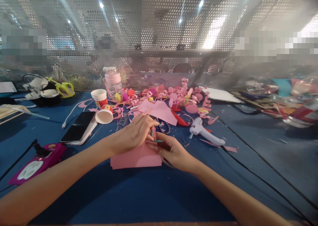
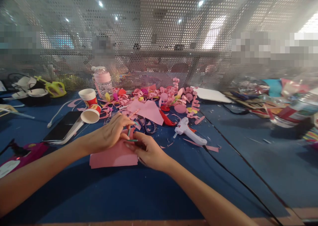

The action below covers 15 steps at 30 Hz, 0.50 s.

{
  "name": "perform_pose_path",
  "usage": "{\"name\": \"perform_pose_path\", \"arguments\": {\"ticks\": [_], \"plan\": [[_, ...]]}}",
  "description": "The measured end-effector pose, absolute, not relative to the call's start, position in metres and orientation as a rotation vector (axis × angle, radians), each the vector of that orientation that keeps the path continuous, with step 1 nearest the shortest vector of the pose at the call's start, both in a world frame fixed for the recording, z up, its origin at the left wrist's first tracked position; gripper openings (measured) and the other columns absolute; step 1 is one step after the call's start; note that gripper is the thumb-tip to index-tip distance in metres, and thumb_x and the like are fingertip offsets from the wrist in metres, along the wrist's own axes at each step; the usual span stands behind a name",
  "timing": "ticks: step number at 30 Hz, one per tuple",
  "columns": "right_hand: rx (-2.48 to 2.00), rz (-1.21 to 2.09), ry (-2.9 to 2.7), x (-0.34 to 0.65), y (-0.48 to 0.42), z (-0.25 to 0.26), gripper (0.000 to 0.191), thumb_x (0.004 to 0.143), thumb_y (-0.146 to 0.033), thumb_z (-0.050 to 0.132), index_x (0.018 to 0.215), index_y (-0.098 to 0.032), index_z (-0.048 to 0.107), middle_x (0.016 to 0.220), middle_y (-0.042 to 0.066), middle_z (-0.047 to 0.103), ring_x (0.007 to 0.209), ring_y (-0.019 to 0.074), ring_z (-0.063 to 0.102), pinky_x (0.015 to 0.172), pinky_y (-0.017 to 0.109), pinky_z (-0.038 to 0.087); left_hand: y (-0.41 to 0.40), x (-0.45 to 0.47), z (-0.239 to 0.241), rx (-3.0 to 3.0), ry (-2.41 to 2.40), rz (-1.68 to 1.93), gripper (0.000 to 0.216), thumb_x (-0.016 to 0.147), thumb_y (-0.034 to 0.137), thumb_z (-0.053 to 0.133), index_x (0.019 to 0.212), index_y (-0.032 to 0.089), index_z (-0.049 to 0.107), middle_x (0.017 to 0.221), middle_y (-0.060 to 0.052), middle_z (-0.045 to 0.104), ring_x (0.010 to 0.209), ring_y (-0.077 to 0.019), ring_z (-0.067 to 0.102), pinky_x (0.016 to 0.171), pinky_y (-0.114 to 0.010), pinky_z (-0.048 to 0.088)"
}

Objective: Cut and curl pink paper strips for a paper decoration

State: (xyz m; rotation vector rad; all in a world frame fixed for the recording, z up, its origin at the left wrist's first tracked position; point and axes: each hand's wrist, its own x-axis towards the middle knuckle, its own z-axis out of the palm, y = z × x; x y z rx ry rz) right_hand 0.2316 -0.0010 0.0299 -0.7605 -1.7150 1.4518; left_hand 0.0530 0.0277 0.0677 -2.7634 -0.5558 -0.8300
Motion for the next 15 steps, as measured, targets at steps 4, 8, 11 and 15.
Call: {"name": "perform_pose_path", "arguments": {"ticks": [4,8,11,15], "plan": [[-0.854,1.482,-1.715,0.232,-0.003,0.032,0.033,0.078,-0.04,0.056,0.103,-0.018,0.054,0.077,0.001,0.06,0.043,0.0035,0.045,0.039,0.016,0.039,0.03,0.051,0.066,-2.834,-0.558,-0.859,0.03,0.088,0.012,0.039,0.117,0.012,0.032,0.1,-0.012,0.049,0.096,-0.0216,0.048,0.081,-0.042,0.046],[-0.909,1.456,-1.716,0.232,-0.002,0.031,0.031,0.078,-0.041,0.057,0.098,-0.016,0.056,0.065,-0.003,0.055,0.037,0.0024,0.036,0.032,0.016,0.029,0.034,0.047,0.066,-2.901,-0.611,-0.955,0.033,0.087,0.009,0.039,0.118,0.014,0.032,0.102,-0.012,0.047,0.098,-0.0214,0.047,0.082,-0.041,0.047],[-0.859,1.439,-1.704,0.231,-0.001,0.03,0.028,0.077,-0.04,0.058,0.091,-0.015,0.058,0.074,0.001,0.058,0.054,0.0068,0.05,0.043,0.017,0.04,0.039,0.041,0.071,-2.846,-0.717,-1.055,0.036,0.084,0.005,0.039,0.118,0.017,0.034,0.104,-0.011,0.045,0.102,-0.0209,0.045,0.083,-0.039,0.047],[-0.835,1.48,-1.683,0.231,0.0,0.031,0.03,0.079,-0.038,0.057,0.099,-0.016,0.057,0.078,0.002,0.059,0.07,0.0115,0.056,0.058,0.021,0.047,0.043,0.034,0.081,-2.575,-0.883,-1.231,0.022,0.084,0.007,0.041,0.099,0.021,0.048,0.097,-0.006,0.039,0.092,-0.0183,0.044,0.078,-0.038,0.047]]}}
